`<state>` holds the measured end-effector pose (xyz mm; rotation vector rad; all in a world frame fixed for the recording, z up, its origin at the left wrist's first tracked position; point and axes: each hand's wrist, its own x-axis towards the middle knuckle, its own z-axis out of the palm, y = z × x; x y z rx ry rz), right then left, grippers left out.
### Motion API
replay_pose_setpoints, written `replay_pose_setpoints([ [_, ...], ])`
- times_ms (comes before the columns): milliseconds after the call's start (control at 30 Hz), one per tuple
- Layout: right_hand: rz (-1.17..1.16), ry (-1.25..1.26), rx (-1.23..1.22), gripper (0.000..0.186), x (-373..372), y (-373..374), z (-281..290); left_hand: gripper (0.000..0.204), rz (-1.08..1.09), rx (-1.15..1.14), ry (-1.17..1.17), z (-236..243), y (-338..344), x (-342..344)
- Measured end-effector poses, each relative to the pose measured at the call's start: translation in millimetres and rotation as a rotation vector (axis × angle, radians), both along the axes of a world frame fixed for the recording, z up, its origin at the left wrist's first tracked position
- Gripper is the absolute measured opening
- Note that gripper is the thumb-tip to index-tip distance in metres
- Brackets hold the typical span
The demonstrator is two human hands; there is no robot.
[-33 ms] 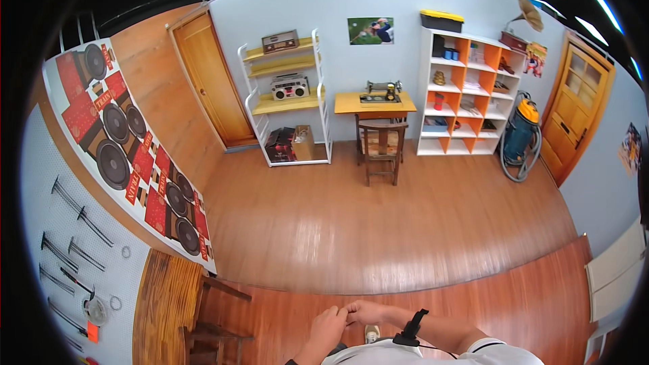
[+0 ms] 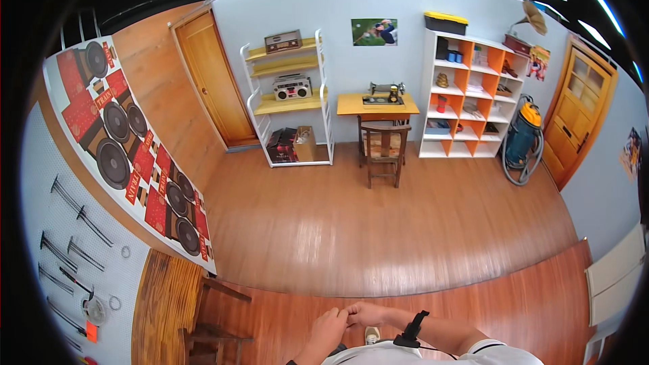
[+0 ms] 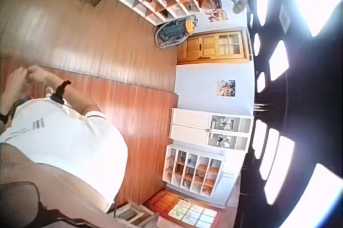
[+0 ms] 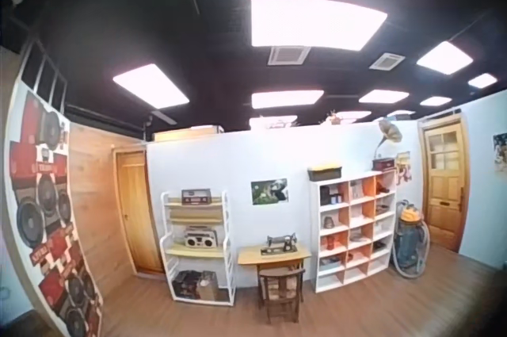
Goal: Inspecting a water pump motor on a wooden workbench in a workshop.
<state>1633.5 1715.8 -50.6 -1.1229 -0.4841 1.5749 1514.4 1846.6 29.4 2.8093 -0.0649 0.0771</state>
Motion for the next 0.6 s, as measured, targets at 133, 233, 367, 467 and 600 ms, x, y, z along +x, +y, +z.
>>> replay_pose_setpoints([
  [133,0.011,0.083,-0.025,0.018,43.7,41.5,-18.7,0.01,-0.003,-0.044,0.035,-23.3,43.9,40.8],
  [233,-0.027,0.165,-0.053,0.019,78.6,84.4,-16.5,0.011,0.052,-0.037,0.084,-42.3,85.0,74.8],
  [367,-0.043,0.138,-0.096,0.02,132.6,147.5,-10.6,0.014,0.052,-0.179,0.026,-54.8,156.3,124.9],
  [467,-0.07,0.032,-0.158,0.021,166.2,201.3,-6.4,0.015,0.059,-0.296,0.025,-53.0,210.2,163.5],
  [600,-0.172,-0.065,-0.183,0.023,213.5,253.0,-17.7,0.019,0.041,-0.366,0.035,-47.1,271.5,218.0],
])
